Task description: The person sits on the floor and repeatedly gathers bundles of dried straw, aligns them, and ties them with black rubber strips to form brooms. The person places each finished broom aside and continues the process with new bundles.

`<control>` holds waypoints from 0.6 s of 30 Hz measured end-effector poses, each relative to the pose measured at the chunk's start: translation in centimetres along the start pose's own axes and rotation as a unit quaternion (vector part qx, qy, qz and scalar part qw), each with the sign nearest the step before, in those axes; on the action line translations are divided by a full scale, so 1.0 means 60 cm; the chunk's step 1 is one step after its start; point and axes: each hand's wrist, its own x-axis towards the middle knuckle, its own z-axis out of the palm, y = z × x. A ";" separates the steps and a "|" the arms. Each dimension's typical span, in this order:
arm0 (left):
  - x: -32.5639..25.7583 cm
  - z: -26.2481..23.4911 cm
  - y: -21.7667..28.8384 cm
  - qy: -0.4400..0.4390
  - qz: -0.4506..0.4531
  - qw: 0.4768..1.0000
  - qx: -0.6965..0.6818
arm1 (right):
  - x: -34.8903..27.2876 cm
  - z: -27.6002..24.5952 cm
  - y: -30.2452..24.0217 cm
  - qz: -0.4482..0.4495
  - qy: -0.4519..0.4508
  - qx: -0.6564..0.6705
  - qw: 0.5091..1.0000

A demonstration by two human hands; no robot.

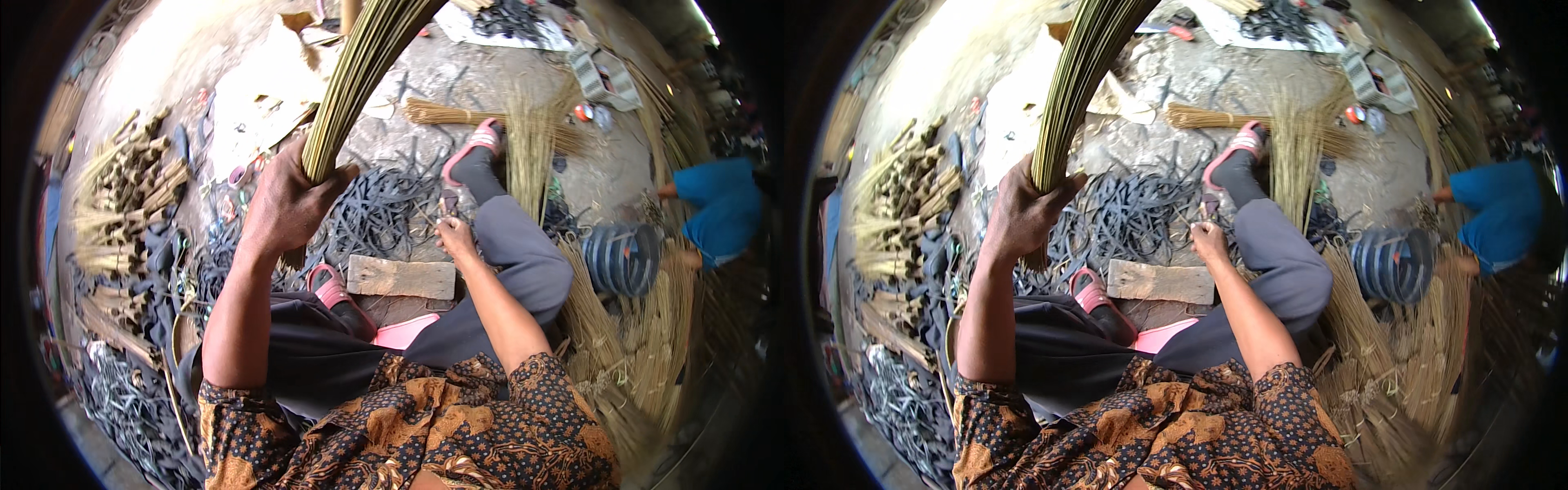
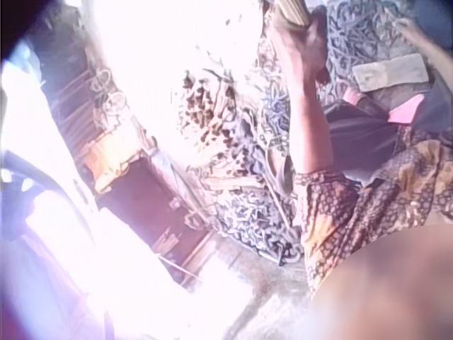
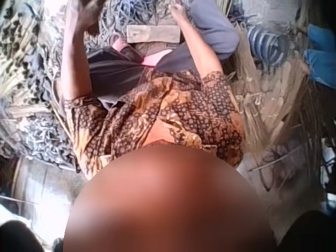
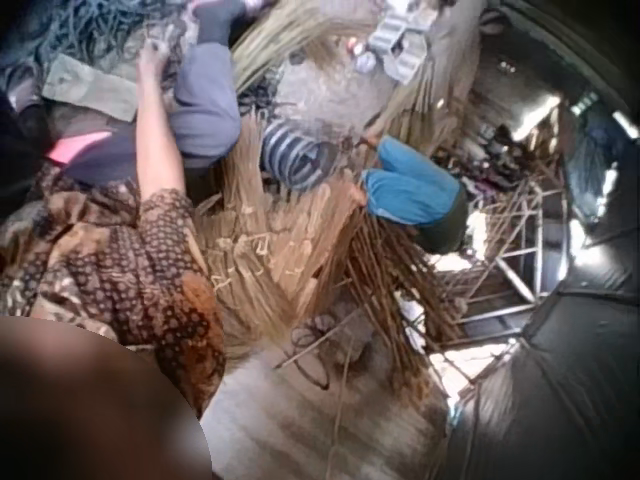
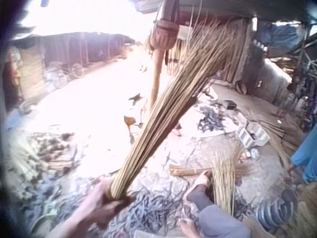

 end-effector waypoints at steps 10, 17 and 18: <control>0.003 -0.045 -0.011 0.023 -0.102 0.994 -0.005 | 0.112 0.158 0.059 -0.028 0.102 -0.205 0.973; 0.013 -0.044 -0.014 0.028 -0.125 0.992 -0.017 | 0.215 0.174 0.013 0.191 0.159 -0.010 0.969; 0.013 -0.044 -0.014 0.031 -0.151 0.988 -0.001 | 0.224 0.172 0.012 0.178 0.151 -0.008 0.972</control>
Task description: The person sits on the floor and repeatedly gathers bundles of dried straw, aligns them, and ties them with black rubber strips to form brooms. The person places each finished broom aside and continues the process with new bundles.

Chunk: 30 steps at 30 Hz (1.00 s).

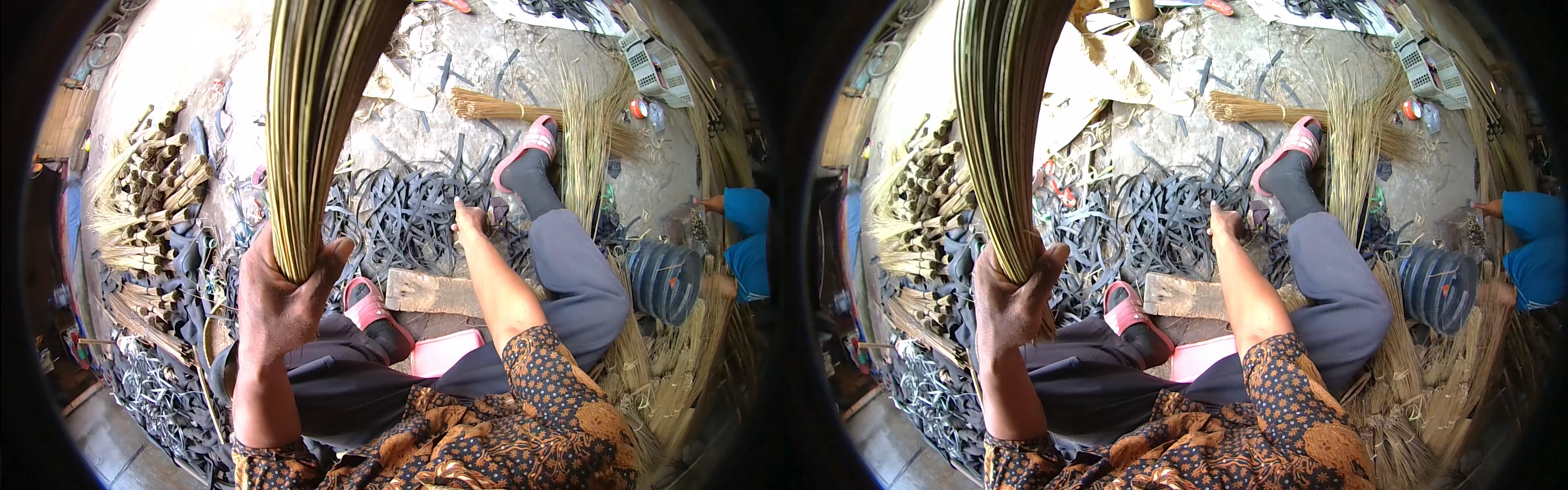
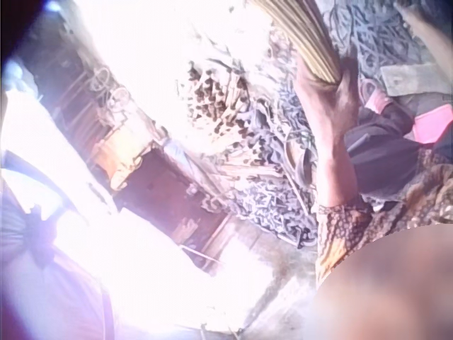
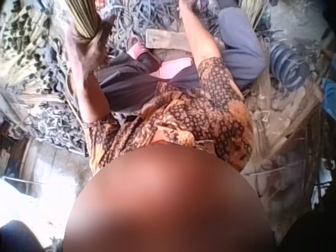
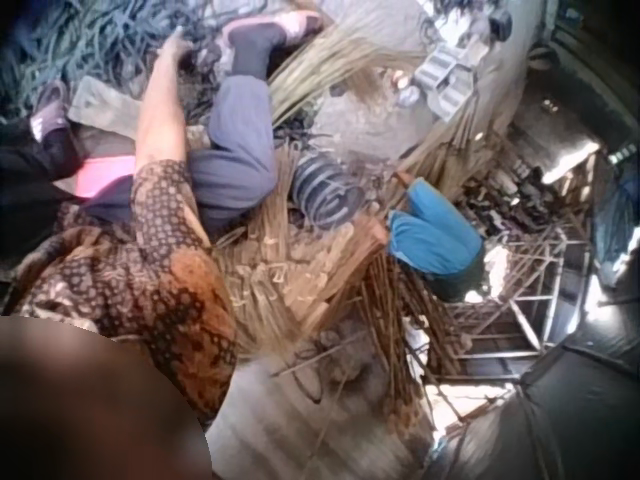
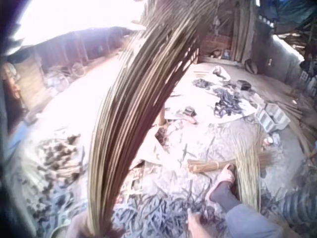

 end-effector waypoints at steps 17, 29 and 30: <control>-0.012 0.013 -0.029 -0.007 0.082 0.984 0.156 | -0.135 -0.238 -0.004 -0.218 -0.184 0.162 0.945; -0.024 0.053 -0.034 0.003 0.156 0.966 0.208 | -0.505 -0.369 -0.104 -0.369 -0.211 -0.321 0.847; -0.024 0.057 -0.036 0.002 0.159 0.964 0.212 | -0.532 -0.368 -0.108 -0.510 -0.189 -0.300 0.784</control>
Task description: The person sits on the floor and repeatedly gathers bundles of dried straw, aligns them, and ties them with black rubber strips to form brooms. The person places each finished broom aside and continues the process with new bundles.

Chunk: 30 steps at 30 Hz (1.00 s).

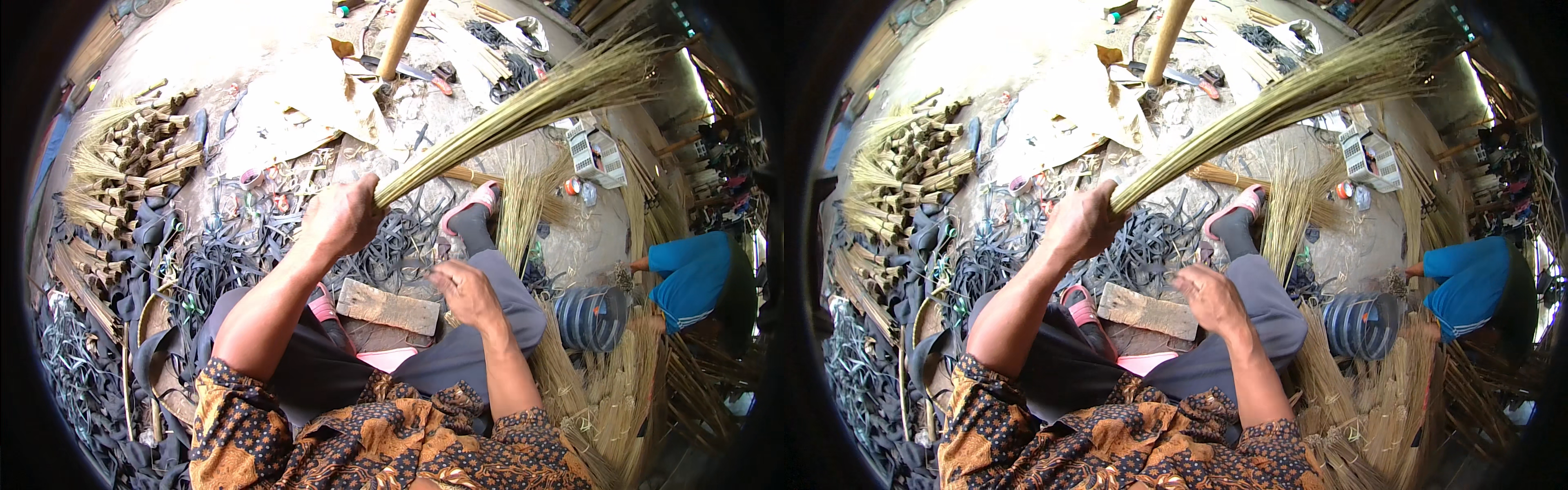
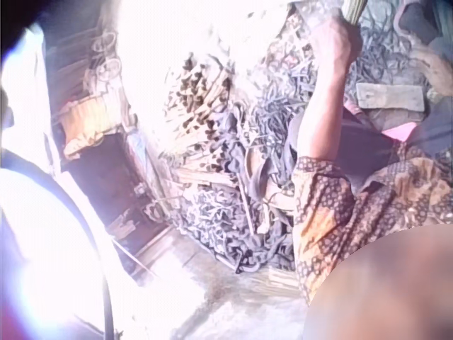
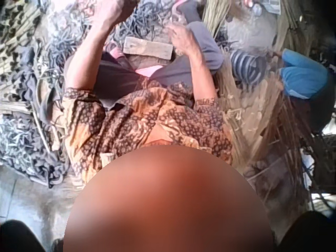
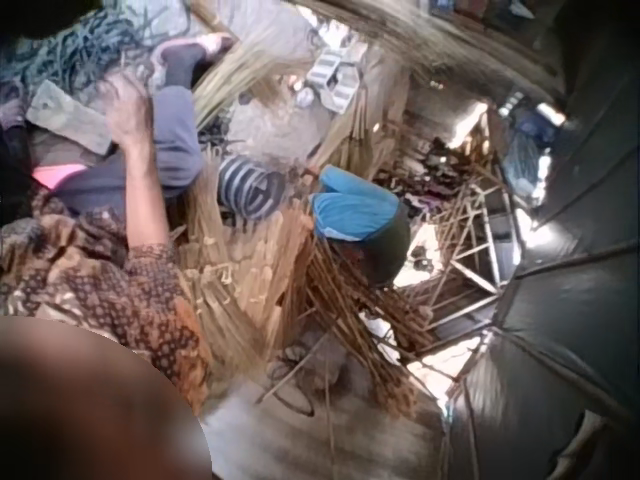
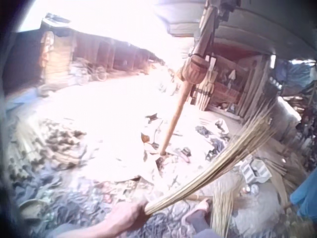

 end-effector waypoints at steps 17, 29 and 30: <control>-0.032 0.038 -0.001 -0.014 0.060 0.998 0.025 | 0.002 0.062 -0.119 -0.078 0.161 0.104 0.978; -0.038 0.041 0.003 -0.003 0.066 0.998 0.010 | -0.013 0.047 -0.162 -0.139 0.212 0.414 0.874; -0.039 0.042 0.002 -0.004 0.061 0.998 0.008 | -0.011 0.051 -0.161 -0.148 0.226 0.414 0.869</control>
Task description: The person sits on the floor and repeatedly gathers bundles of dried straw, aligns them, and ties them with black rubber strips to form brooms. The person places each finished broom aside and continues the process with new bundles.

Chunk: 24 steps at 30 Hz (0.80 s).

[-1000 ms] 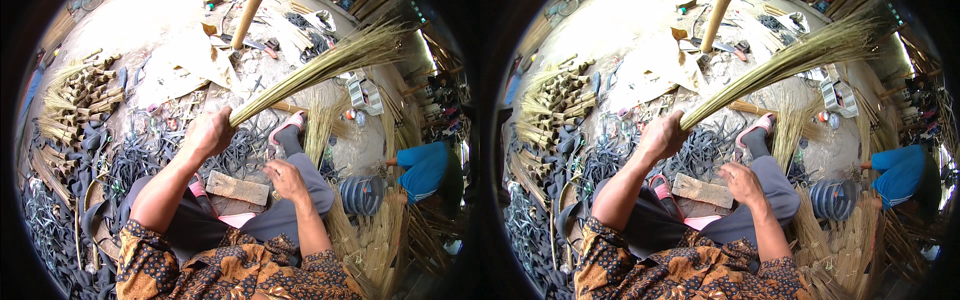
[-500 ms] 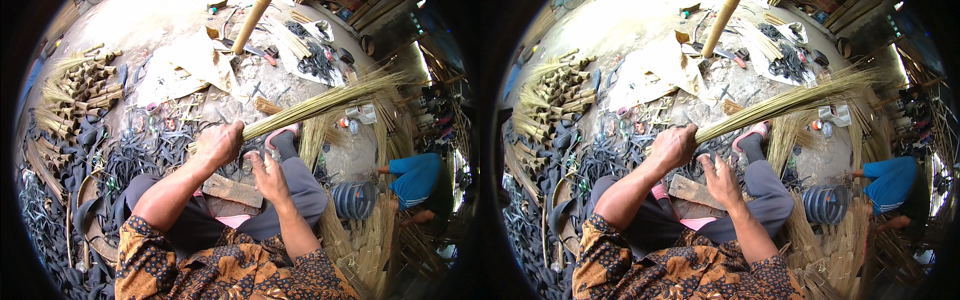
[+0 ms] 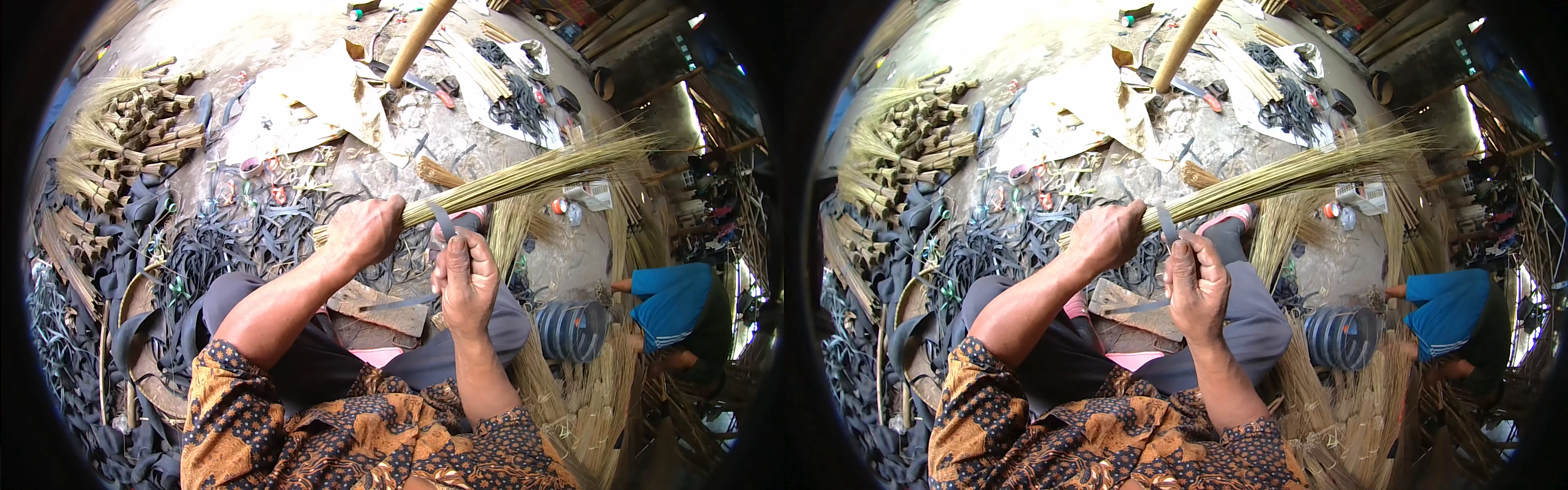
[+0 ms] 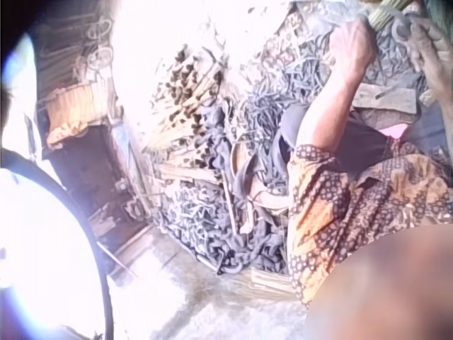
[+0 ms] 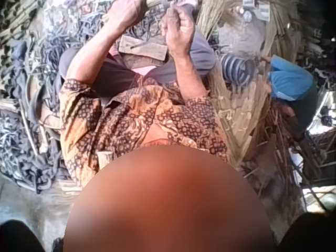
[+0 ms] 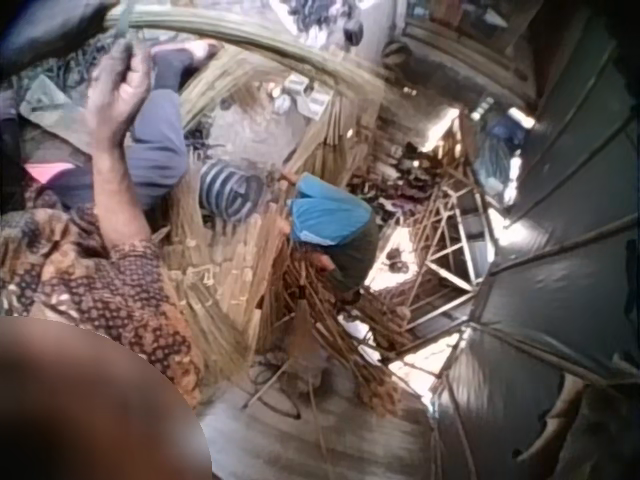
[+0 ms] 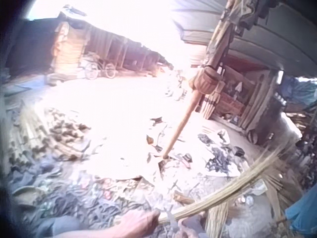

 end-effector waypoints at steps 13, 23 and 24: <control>0.000 0.017 -0.006 0.011 -0.009 1.000 -0.006 | -0.016 -0.004 0.046 0.099 0.024 -0.045 0.994; 0.001 0.015 -0.005 0.027 0.000 0.999 -0.019 | -0.009 -0.012 0.049 0.146 -0.018 -0.026 0.989; 0.000 0.012 -0.005 0.024 -0.003 0.999 -0.024 | -0.014 -0.019 0.052 0.147 -0.030 -0.025 0.988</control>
